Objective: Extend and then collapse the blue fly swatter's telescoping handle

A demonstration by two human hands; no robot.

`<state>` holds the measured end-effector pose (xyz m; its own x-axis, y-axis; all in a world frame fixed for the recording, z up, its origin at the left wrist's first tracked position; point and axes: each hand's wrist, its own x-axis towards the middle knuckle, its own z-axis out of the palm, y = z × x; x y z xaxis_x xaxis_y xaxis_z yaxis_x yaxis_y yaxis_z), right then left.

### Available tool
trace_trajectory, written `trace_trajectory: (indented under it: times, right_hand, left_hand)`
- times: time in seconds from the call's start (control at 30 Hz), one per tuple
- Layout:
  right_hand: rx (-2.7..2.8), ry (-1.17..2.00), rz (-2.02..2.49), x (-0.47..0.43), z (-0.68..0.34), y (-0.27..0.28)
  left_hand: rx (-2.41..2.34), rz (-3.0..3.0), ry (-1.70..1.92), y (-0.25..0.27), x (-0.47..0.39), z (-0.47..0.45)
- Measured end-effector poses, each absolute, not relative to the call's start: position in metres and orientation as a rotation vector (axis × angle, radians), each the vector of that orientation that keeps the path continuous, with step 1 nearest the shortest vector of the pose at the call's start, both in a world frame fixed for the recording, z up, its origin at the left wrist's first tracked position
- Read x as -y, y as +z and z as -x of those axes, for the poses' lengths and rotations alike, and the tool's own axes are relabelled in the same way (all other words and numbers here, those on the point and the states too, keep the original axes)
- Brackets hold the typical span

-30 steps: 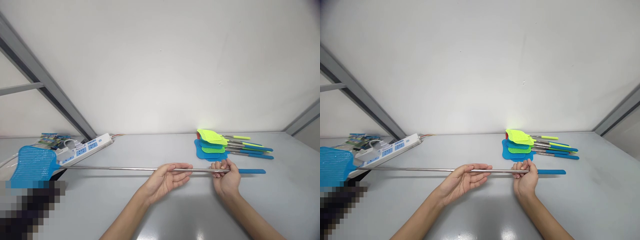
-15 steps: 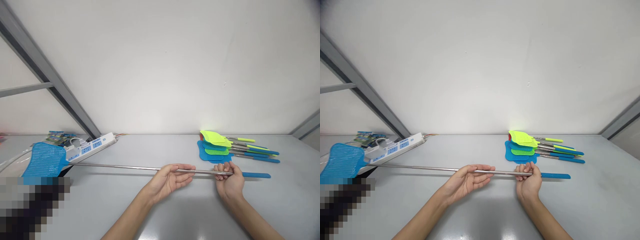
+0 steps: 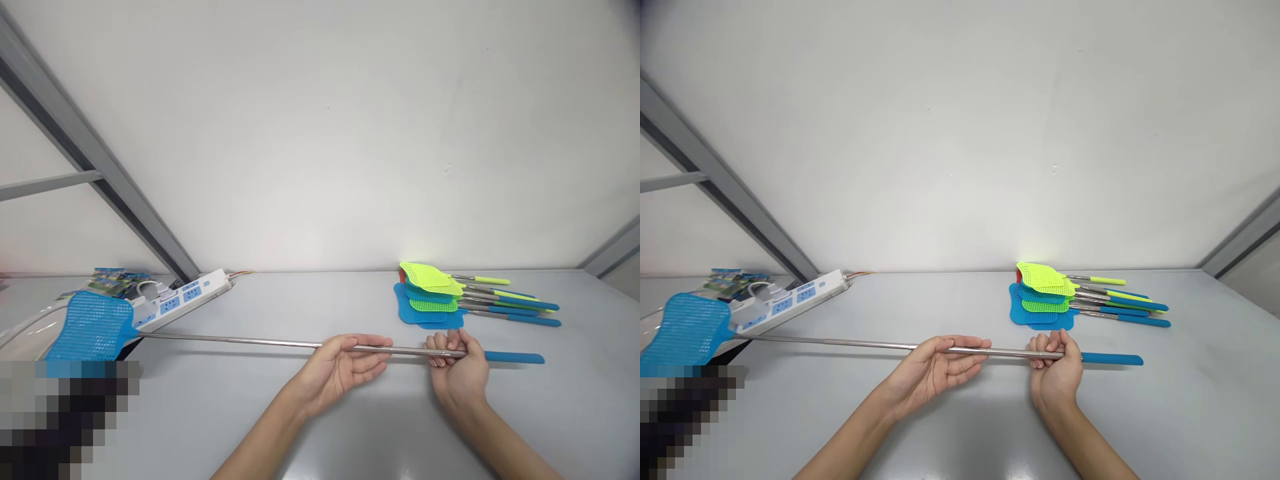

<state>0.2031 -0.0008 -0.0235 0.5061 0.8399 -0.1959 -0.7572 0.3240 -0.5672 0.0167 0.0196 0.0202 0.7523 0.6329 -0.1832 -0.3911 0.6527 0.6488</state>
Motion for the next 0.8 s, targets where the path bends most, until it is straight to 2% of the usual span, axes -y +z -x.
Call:
trace_trajectory:
  times: [0.8]
  right_hand:
    - [0.137, 1.107, 0.674, 0.006, -0.19, -0.028]
  left_hand:
    - [-0.424, -0.569, 0.612, 0.013, -0.013, -0.025]
